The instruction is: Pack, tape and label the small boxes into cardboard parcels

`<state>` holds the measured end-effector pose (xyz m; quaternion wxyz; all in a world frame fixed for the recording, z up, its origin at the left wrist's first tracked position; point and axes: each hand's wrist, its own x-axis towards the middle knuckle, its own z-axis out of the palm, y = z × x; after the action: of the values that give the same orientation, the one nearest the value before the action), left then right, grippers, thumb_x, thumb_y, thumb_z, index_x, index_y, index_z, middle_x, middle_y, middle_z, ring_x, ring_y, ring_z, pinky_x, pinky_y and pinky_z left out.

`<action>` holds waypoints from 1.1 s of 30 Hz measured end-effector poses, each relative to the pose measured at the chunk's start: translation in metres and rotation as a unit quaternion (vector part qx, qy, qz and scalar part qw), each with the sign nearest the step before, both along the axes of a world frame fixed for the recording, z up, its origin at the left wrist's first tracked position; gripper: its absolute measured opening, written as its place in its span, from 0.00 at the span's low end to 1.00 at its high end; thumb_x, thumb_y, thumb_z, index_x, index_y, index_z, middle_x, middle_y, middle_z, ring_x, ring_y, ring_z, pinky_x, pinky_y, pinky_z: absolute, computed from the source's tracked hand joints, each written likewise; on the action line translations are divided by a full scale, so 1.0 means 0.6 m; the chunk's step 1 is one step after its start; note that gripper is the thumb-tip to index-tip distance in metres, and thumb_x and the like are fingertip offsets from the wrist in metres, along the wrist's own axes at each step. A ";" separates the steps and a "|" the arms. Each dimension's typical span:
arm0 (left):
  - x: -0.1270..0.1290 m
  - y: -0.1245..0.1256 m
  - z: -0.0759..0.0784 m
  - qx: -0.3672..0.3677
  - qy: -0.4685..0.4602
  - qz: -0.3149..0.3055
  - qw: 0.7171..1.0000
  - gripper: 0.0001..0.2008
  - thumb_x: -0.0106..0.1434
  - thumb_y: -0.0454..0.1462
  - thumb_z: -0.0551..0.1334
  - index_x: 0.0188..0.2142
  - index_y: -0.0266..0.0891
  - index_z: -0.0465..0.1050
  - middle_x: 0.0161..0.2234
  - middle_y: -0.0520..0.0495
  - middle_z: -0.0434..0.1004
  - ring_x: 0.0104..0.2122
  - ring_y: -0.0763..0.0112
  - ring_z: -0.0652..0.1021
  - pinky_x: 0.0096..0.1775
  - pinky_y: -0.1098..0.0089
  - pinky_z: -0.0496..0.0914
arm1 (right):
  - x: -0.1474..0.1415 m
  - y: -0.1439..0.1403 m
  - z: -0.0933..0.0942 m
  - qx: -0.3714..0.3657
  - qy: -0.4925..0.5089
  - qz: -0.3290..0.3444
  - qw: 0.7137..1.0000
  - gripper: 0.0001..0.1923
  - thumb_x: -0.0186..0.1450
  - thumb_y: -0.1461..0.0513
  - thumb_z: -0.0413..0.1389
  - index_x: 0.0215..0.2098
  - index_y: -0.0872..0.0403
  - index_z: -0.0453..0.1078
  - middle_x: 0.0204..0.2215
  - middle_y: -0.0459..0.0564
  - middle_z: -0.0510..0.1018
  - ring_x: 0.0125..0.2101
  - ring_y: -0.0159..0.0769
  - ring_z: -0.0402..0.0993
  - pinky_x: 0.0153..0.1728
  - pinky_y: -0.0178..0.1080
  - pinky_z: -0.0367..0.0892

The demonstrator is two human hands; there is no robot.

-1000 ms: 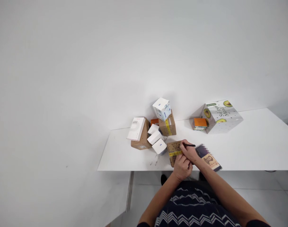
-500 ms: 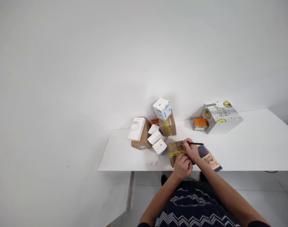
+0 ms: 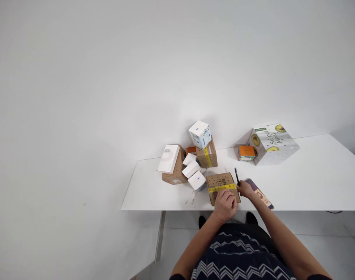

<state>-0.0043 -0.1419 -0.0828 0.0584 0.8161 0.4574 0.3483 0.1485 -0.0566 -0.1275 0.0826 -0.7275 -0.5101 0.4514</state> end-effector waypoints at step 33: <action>0.003 -0.001 0.022 -0.023 0.068 0.006 0.997 0.09 0.59 0.35 0.57 0.38 0.40 0.74 0.37 0.45 0.75 0.41 0.64 0.74 0.44 0.62 0.69 | 0.075 -0.059 0.100 -0.052 0.541 -0.368 0.754 0.17 0.56 0.51 0.53 0.36 0.54 0.70 0.28 0.53 0.77 0.27 0.40 0.74 0.32 0.46 0.72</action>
<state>-0.0027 -0.1427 -0.0695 0.0440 0.8334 0.4735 0.2816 0.1932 -0.0919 -0.0675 0.4671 -0.4963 -0.0486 0.7301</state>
